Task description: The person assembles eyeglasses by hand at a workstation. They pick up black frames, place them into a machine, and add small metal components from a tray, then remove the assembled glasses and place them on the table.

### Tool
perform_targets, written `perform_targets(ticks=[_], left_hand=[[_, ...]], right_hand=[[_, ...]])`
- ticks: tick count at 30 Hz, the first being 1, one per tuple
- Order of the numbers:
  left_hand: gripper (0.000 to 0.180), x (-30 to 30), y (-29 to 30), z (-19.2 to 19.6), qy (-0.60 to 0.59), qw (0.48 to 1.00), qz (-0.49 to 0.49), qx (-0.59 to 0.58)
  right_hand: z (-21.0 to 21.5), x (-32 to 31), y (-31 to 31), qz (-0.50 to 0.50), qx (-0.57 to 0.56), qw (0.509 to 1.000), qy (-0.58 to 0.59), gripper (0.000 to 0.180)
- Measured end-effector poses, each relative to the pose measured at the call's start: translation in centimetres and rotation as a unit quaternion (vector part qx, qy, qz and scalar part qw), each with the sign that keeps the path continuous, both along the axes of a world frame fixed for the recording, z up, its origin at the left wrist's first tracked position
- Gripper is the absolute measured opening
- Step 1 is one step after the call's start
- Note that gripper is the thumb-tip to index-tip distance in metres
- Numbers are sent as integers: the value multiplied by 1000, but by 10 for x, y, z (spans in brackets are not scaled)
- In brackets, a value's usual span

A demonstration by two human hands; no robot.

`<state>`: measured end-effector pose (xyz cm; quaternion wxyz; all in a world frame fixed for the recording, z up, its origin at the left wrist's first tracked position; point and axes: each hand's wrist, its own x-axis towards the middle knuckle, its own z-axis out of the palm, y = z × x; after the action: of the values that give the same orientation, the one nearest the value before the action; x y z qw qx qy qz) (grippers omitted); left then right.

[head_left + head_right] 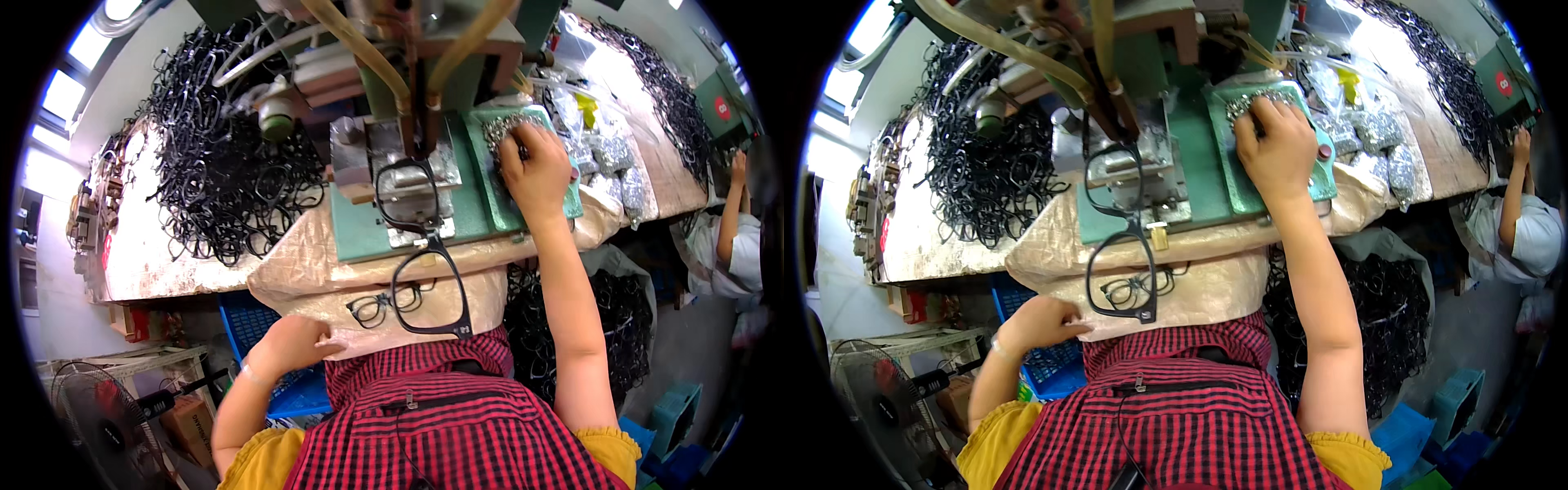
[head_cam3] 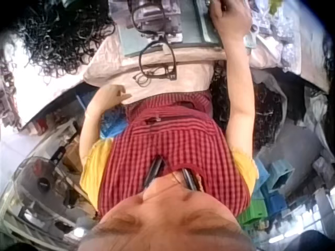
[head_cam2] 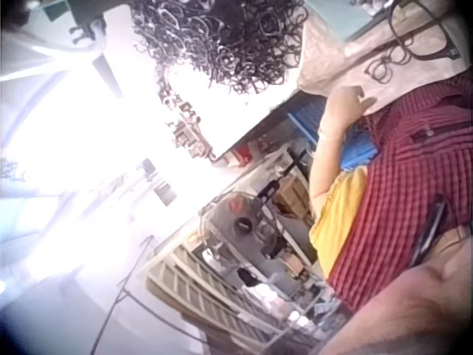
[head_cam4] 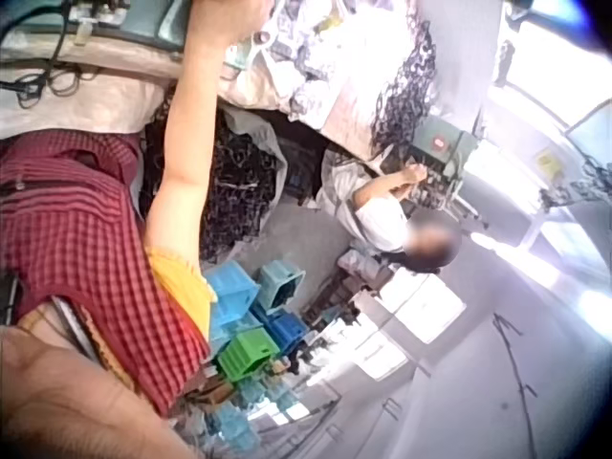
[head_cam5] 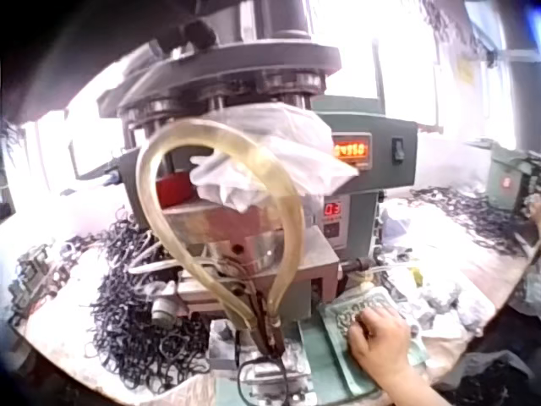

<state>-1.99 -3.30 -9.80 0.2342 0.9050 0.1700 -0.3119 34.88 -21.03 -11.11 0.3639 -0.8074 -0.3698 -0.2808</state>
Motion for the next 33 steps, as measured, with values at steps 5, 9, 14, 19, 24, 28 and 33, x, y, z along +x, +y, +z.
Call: perform_targets(ticks=[5,9,14,19,24,28,33], left_hand=[[26,21,9,22,-137,962,137,-190],[11,46,46,65,-432,852,296,-9],[12,100,88,59,-527,780,87,327],[30,121,105,5,-376,807,76,449],[23,123,111,3,-408,801,87,429],[41,103,92,41,-371,844,186,339],[36,69,100,15,-594,681,416,97]], right_hand=[[4,-16,-35,-21,44,996,79,9],[14,-15,-48,7,49,995,88,9],[20,-19,-34,132,213,863,438,13],[70,-56,-1,325,250,740,533,17],[80,-76,28,232,202,882,357,28],[75,-80,33,275,265,837,393,57],[92,-91,39,333,264,774,470,67]])
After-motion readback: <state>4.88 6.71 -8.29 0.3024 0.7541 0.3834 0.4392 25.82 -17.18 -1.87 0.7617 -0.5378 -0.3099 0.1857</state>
